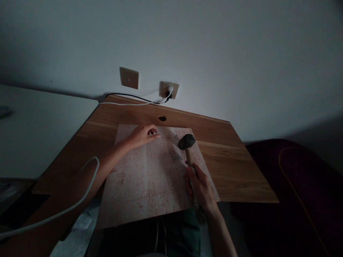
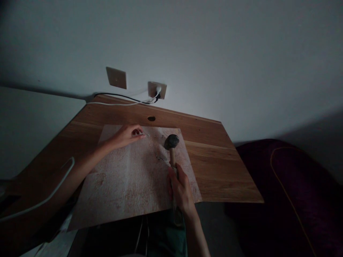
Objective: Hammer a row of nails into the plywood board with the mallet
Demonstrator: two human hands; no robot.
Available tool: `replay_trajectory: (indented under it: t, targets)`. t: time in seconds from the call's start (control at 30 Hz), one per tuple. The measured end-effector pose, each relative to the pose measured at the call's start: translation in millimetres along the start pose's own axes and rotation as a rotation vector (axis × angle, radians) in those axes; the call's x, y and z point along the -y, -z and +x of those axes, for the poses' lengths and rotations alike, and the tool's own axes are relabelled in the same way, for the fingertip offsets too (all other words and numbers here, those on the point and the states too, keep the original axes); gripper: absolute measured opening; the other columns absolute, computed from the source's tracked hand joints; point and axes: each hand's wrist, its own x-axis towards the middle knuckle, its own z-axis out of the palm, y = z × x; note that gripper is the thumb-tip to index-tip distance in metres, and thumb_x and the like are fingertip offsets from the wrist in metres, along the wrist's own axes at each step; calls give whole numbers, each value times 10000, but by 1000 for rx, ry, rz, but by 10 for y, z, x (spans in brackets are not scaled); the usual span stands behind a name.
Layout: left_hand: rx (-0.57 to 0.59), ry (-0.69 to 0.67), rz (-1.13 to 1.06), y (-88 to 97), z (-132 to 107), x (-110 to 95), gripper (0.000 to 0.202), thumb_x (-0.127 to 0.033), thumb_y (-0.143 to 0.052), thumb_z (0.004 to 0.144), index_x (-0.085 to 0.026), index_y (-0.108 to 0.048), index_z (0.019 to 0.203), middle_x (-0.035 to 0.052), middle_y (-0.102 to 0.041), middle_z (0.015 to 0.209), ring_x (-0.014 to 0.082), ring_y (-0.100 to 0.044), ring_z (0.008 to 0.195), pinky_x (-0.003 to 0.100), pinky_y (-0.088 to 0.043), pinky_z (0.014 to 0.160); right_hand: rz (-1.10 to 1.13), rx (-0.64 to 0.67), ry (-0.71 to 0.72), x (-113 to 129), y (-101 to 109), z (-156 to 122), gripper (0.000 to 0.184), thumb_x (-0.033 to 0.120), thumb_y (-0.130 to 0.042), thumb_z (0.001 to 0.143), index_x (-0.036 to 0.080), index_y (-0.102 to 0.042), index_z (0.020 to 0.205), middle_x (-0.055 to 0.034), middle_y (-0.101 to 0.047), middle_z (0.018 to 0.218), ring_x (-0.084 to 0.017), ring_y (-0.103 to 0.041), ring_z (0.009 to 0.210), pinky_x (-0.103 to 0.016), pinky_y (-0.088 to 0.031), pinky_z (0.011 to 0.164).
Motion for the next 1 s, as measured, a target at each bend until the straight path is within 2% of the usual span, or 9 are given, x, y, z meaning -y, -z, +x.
replay_trajectory:
  t: [0.1, 0.27, 0.37, 0.5, 0.63, 0.77, 0.87, 1.0]
  targets:
    - [-23, -22, 0, -8, -4, 13, 174, -318, -802, 888, -184, -690, 892, 1, -664, 819, 142, -610, 742, 266, -454, 701, -1, 6, -14, -22, 9, 2, 469, 704, -599, 961, 235, -582, 958, 94, -467, 549, -90, -404, 384, -188, -375, 323]
    - [-13, -70, 14, -19, 14, 46, 52, -203, -716, 933, -183, -710, 885, 15, -670, 865, 143, -639, 768, 276, -501, 744, 5, 3, -14, -15, 3, 3, 490, 721, -614, 941, 234, -573, 980, 94, -484, 548, -90, -405, 379, -190, -375, 316]
    - [4, -87, 39, -12, 9, 47, 70, -149, -671, 937, -183, -729, 918, 23, -678, 888, 150, -650, 788, 285, -517, 766, -8, -2, -10, 21, 5, 8, 501, 733, -619, 925, 236, -563, 952, 96, -463, 502, -93, -387, 368, -194, -366, 314]
    - [26, -94, 75, 2, -15, 40, 135, -124, -626, 942, -185, -745, 954, 34, -675, 919, 159, -656, 815, 306, -523, 802, -14, 18, -49, 98, 26, 2, 533, 739, -634, 900, 224, -588, 1025, 96, -463, 508, -96, -377, 358, -206, -366, 305]
    - [45, -99, 83, 7, -32, 30, 121, -170, -628, 959, -194, -739, 1001, 40, -653, 954, 164, -649, 821, 323, -525, 821, 0, 27, -65, 215, 12, 0, 565, 726, -669, 874, 215, -600, 1105, 83, -516, 633, -77, -398, 374, -202, -374, 302]
    - [-6, -68, 111, 10, -25, 27, 133, -287, -770, 906, -198, -707, 982, 37, -625, 970, 187, -635, 864, 326, -509, 805, -10, 101, 16, 376, -83, 73, 508, 690, -637, 915, 211, -589, 1076, 90, -502, 624, -70, -395, 380, -183, -359, 304]
    - [-5, -24, 95, 7, -8, 36, 69, -240, -744, 912, -192, -698, 893, 34, -622, 938, 185, -627, 845, 320, -493, 788, 2, 158, 62, 475, -187, 163, 467, 658, -621, 939, 210, -585, 1065, 93, -497, 630, -64, -388, 375, -176, -346, 299]
    - [48, 7, 27, 4, 2, 43, 44, -188, -681, 924, -186, -708, 890, 32, -642, 898, 180, -628, 815, 323, -488, 790, 7, 234, 102, 548, -326, 264, 448, 623, -608, 963, 203, -589, 1119, 96, -486, 649, -67, -402, 378, -178, -357, 295]
